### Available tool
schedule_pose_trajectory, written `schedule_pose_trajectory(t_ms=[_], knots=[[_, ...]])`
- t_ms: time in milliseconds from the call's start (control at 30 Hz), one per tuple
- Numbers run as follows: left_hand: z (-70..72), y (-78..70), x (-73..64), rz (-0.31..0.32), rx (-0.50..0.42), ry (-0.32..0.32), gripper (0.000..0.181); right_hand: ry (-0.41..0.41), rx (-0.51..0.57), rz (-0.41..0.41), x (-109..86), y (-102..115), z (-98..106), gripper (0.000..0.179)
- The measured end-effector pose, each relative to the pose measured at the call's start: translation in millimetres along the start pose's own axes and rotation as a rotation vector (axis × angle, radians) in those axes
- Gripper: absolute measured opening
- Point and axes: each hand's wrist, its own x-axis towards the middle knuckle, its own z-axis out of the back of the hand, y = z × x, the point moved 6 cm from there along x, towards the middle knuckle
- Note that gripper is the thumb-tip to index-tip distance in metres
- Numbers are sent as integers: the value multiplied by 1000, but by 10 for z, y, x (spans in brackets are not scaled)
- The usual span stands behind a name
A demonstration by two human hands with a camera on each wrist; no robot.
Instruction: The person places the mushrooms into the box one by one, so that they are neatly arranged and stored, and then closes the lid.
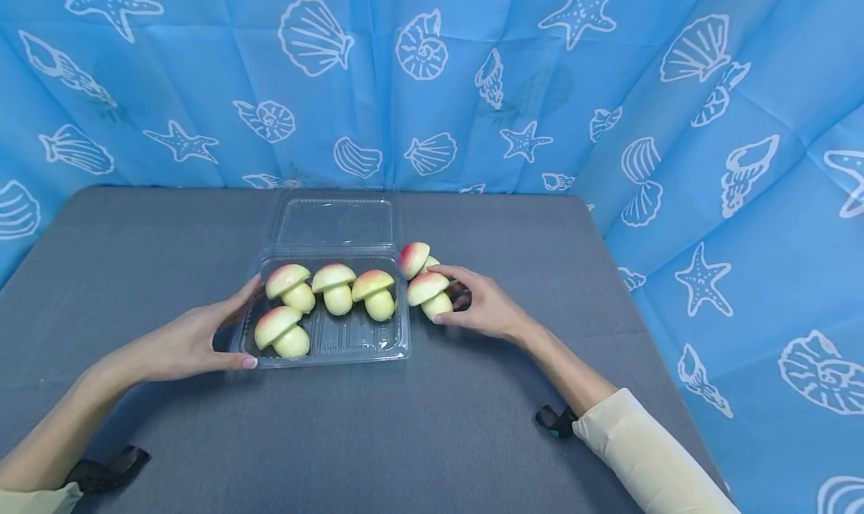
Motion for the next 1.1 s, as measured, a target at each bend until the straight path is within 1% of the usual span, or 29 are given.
schedule_pose_trajectory(t_ms=[167, 400, 567, 833, 1000, 1100], knots=[[5, -2, 3, 4, 1, 1, 120, -21, 15, 31, -7, 59, 58, 74], [3, -3, 4, 2, -1, -2, 120, -17, 56, 47, 9, 172, 95, 72], [5, -4, 7, -1, 4, -5, 120, -13, 48, 69, 39, 266, 95, 72], [-2, 4, 12, -4, -2, -1, 120, 10, 49, 118, 106, 410, 44, 72], [-4, 8, 9, -7, 1, -4, 120, 51, 74, 160, 169, 505, -46, 72], [-4, 3, 9, -6, 5, -3, 120, 76, 77, 169, 198, 559, -99, 73]])
